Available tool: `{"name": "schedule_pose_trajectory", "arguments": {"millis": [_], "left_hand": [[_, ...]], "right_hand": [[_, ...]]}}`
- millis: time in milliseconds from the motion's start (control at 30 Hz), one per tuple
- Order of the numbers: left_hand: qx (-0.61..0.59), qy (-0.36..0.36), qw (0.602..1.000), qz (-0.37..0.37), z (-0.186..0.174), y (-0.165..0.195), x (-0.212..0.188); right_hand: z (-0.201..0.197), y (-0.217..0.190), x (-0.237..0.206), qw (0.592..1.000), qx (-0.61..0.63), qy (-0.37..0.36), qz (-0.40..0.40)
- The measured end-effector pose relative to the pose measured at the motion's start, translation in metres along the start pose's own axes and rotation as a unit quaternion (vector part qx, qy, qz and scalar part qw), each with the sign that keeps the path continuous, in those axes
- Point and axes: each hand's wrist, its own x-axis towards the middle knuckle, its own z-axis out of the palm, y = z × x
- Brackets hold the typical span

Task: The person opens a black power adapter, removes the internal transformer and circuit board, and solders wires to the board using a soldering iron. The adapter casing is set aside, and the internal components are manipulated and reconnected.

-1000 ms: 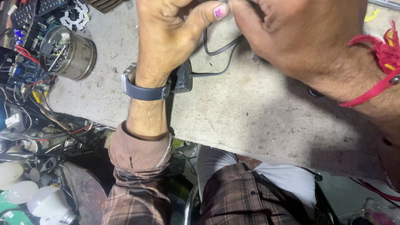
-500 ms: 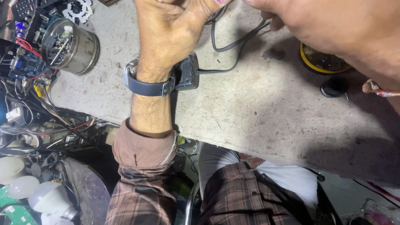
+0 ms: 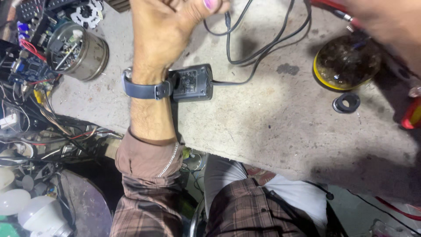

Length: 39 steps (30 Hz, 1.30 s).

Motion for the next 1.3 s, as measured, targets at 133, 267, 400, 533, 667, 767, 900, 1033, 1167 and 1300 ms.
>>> {"name": "schedule_pose_trajectory", "arguments": {"millis": [133,267,400,533,667,767,900,1033,1167,1300], "left_hand": [[-0.153,-0.006,0.987,-0.059,0.023,0.022,0.016],[-0.169,-0.010,0.981,-0.090,0.031,0.049,0.025],[-0.137,-0.019,0.983,-0.119,0.030,0.059,0.024],[-0.130,-0.018,0.984,-0.121,0.029,0.060,0.021],[-0.129,-0.018,0.984,-0.124,0.030,0.062,0.021],[-0.125,-0.024,0.984,-0.125,0.031,0.063,0.021],[-0.108,-0.025,0.987,-0.113,0.031,0.062,0.021],[-0.106,-0.032,0.988,-0.106,0.027,0.062,0.020],[-0.094,-0.033,0.989,-0.108,0.026,0.062,0.019],[-0.109,-0.035,0.987,-0.114,0.027,0.060,0.018]], "right_hand": [[-0.008,-0.029,0.006,0.991,-0.085,0.024,-0.101],[0.000,-0.057,0.010,0.967,-0.141,0.025,-0.211],[0.005,-0.072,0.005,0.962,-0.156,0.054,-0.216],[0.005,-0.070,0.003,0.957,-0.170,0.066,-0.224],[0.008,-0.060,0.001,0.961,-0.186,0.064,-0.197],[0.007,-0.053,0.001,0.962,-0.176,0.058,-0.202],[0.007,-0.048,0.000,0.962,-0.174,0.061,-0.202],[0.009,-0.047,0.000,0.959,-0.191,0.062,-0.199],[0.012,-0.047,0.002,0.958,-0.193,0.062,-0.203],[0.013,-0.047,0.002,0.956,-0.199,0.070,-0.202]]}}
